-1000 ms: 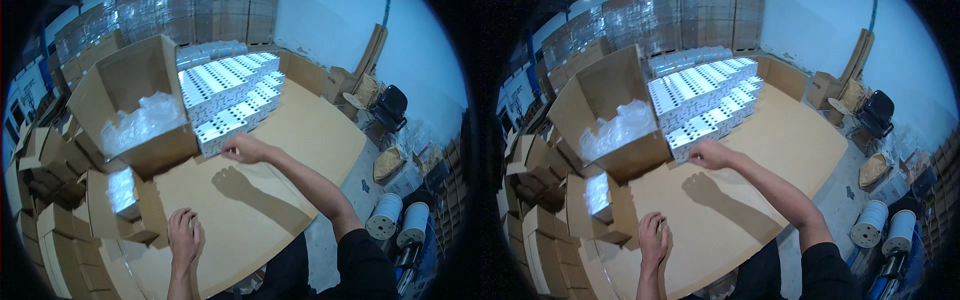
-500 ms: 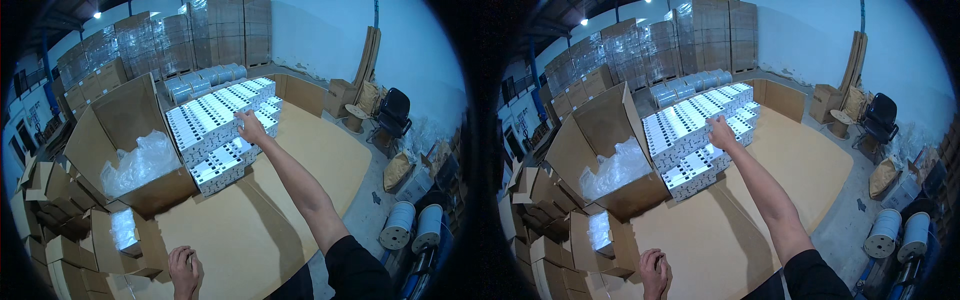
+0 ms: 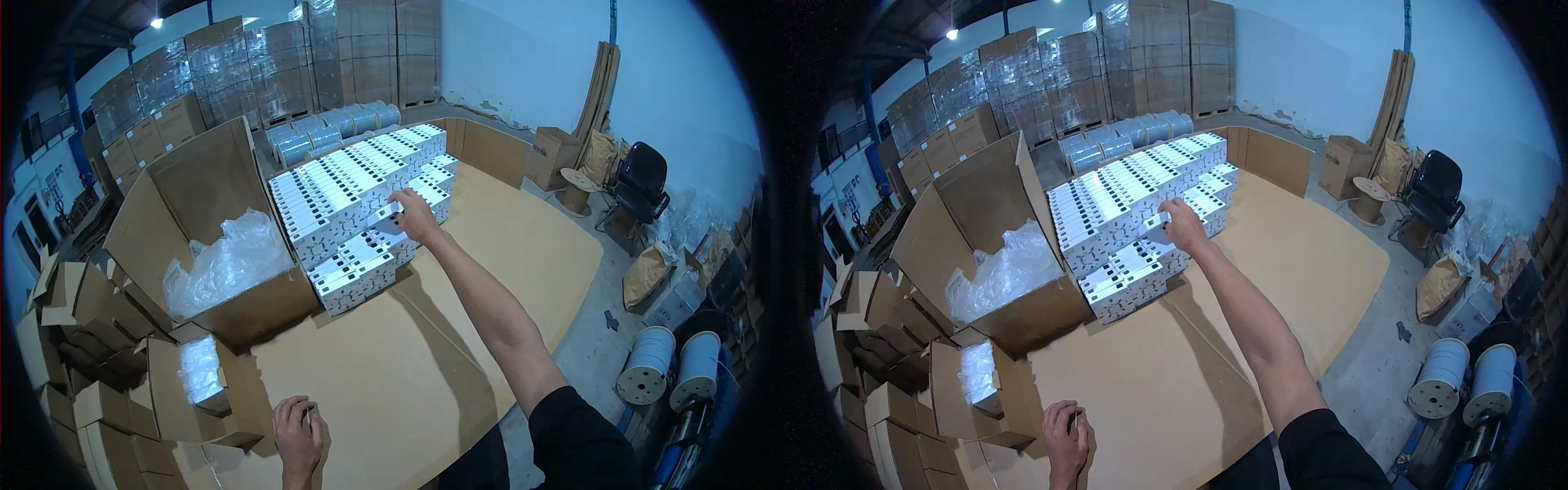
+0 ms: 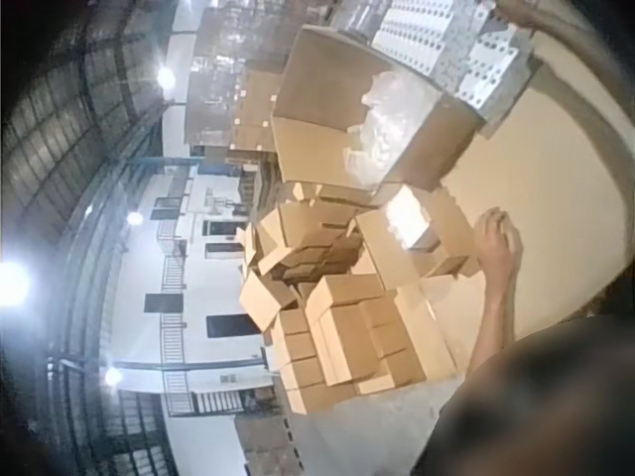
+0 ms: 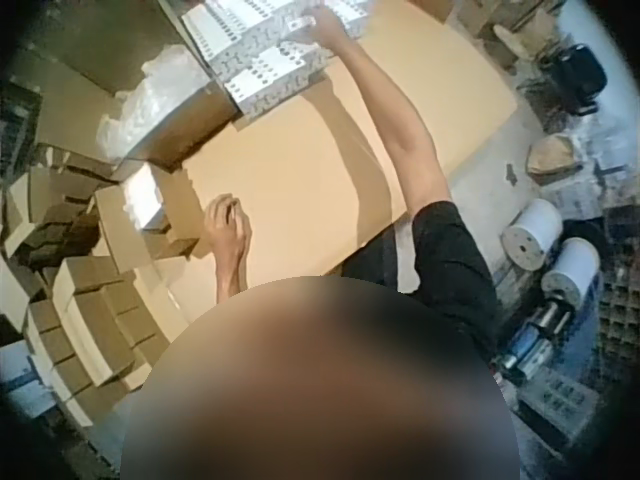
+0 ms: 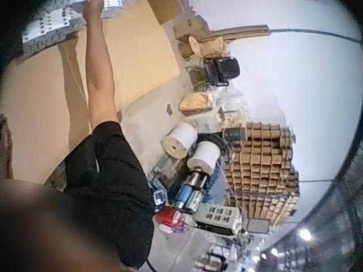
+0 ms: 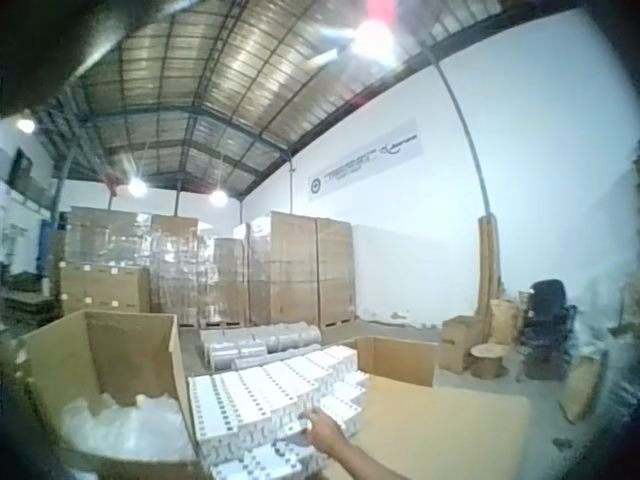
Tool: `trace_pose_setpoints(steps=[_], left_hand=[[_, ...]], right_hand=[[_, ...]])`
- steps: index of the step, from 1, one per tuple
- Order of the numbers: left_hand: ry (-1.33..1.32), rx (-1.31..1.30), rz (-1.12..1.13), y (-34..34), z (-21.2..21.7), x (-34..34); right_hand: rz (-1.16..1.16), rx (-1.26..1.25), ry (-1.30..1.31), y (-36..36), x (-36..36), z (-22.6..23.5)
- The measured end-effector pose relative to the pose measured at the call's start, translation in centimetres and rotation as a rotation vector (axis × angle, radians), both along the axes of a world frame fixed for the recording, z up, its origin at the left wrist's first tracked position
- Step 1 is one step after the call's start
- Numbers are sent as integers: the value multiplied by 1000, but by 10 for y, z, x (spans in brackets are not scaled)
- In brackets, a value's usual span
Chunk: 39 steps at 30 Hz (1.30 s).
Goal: Putting small white boxes into individual plastic bags and then into a larger cardboard shipping box.
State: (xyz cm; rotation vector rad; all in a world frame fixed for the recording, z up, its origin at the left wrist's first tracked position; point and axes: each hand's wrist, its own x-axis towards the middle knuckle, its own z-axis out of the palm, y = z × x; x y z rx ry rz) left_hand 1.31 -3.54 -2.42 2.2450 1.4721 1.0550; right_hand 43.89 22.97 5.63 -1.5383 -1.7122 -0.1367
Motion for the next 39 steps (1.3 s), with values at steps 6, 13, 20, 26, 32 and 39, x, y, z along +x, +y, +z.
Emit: trace_pose_setpoints(steps=[6, 13, 20, 26, 32, 39], left_hand=[[-52, -56, -3, 5, 2, -1], [-437, -223, 77, 23, 1, -8], [-922, -558, -105, 37, 6, -16], [-981, -491, -72, 40, -10, -23], [-933, -389, -12, 50, -14, -21], [-958, -321, -88, 48, -7, -18]], right_hand=[[61, 111, 211, -55, -27, 9], [213, -28, 424, -155, -124, 4], [436, -401, 591, -202, -217, -24], [601, -346, 617, -218, -248, -52], [630, -364, 904, -209, -253, -81], [499, -441, 716, -210, -249, -76]])
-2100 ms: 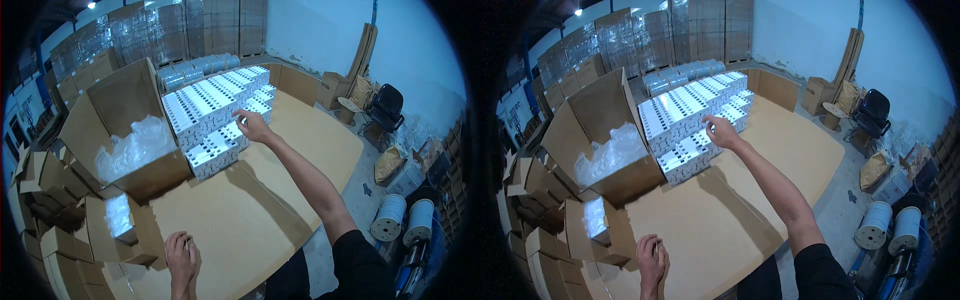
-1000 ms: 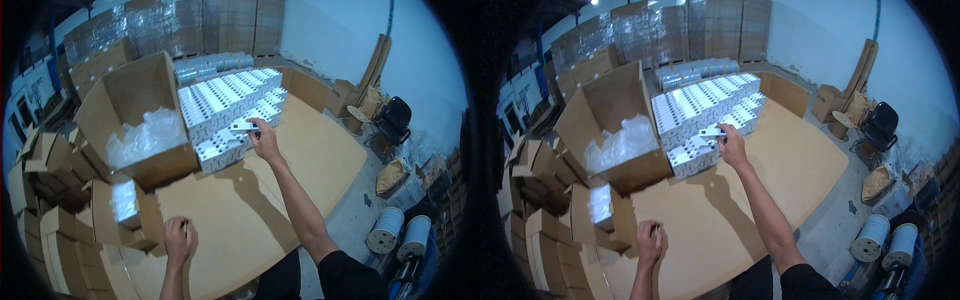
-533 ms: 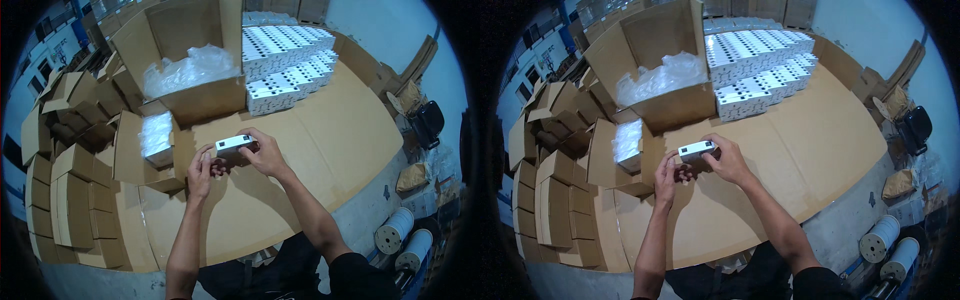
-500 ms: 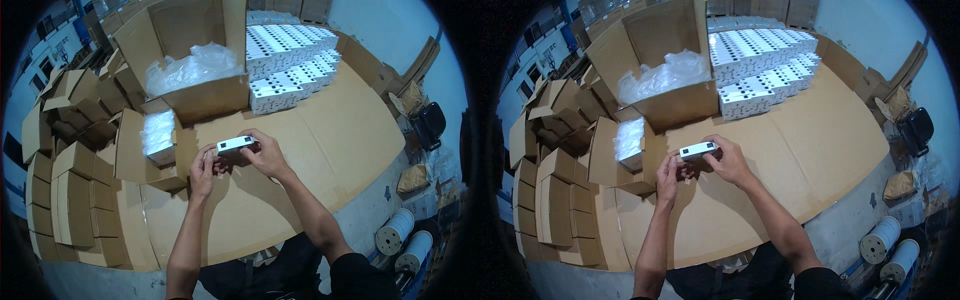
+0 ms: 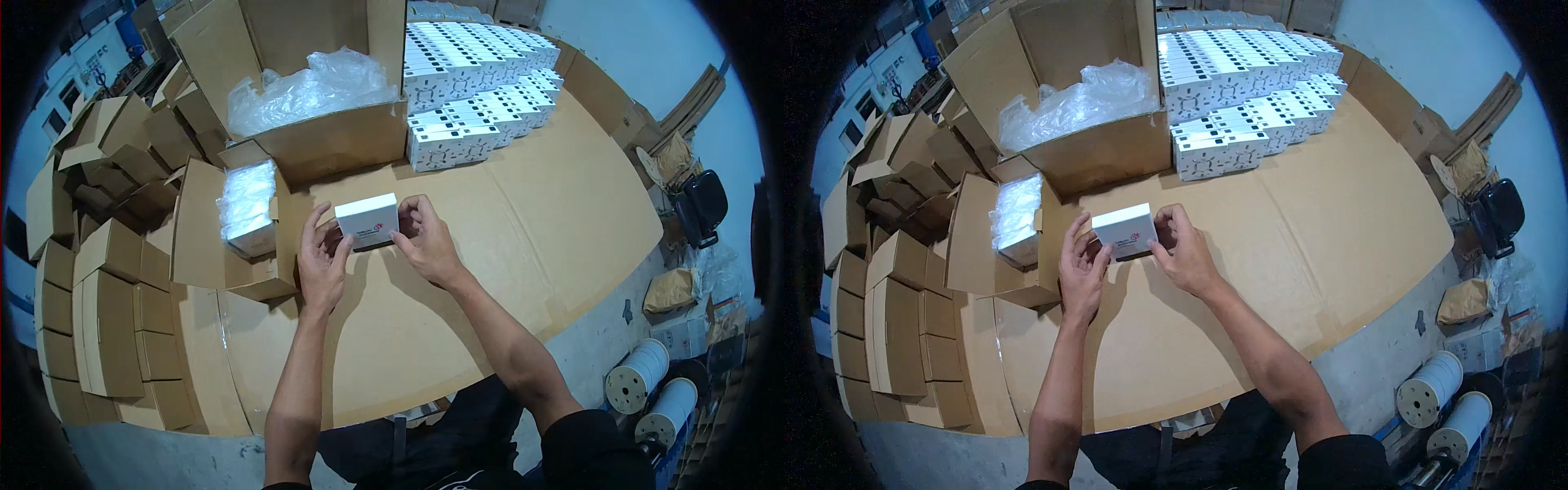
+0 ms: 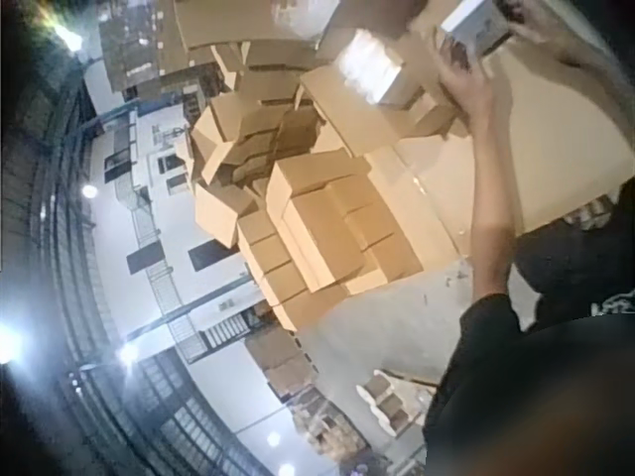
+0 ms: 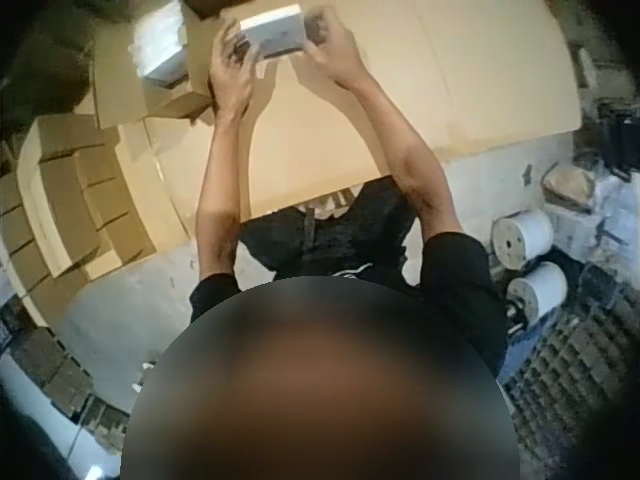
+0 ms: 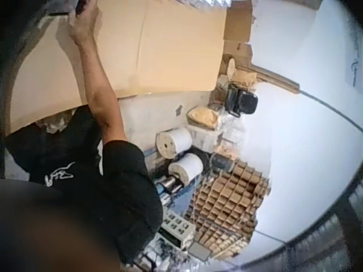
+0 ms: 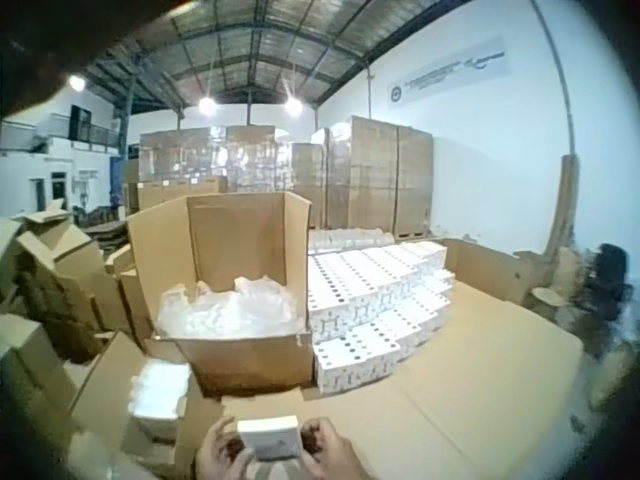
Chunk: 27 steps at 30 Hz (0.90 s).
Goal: Putting small white boxes into individual plastic bags and then into a larger cardboard shipping box.
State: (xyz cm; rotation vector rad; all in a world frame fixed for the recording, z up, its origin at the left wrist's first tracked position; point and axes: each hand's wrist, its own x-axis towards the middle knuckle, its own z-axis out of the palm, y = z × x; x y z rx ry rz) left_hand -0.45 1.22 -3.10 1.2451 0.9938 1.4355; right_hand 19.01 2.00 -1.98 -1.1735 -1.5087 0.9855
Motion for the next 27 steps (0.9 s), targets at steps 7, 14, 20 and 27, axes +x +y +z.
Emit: trace_pose_setpoints(steps=[7, 14, 20, 27], left_hand=[[131, -30, -36, -3, 3, 3], [243, -8, -44, -2, -2, 0], [238, -35, -49, -2, 0, 1], [270, -22, -58, -4, -1, 1]], right_hand=[[18, 18, -52, 1, 8, -3], [35, 39, -144, 2, 10, -6], [58, 53, -165, 4, 13, -10], [130, 17, -172, 1, 17, -4]])
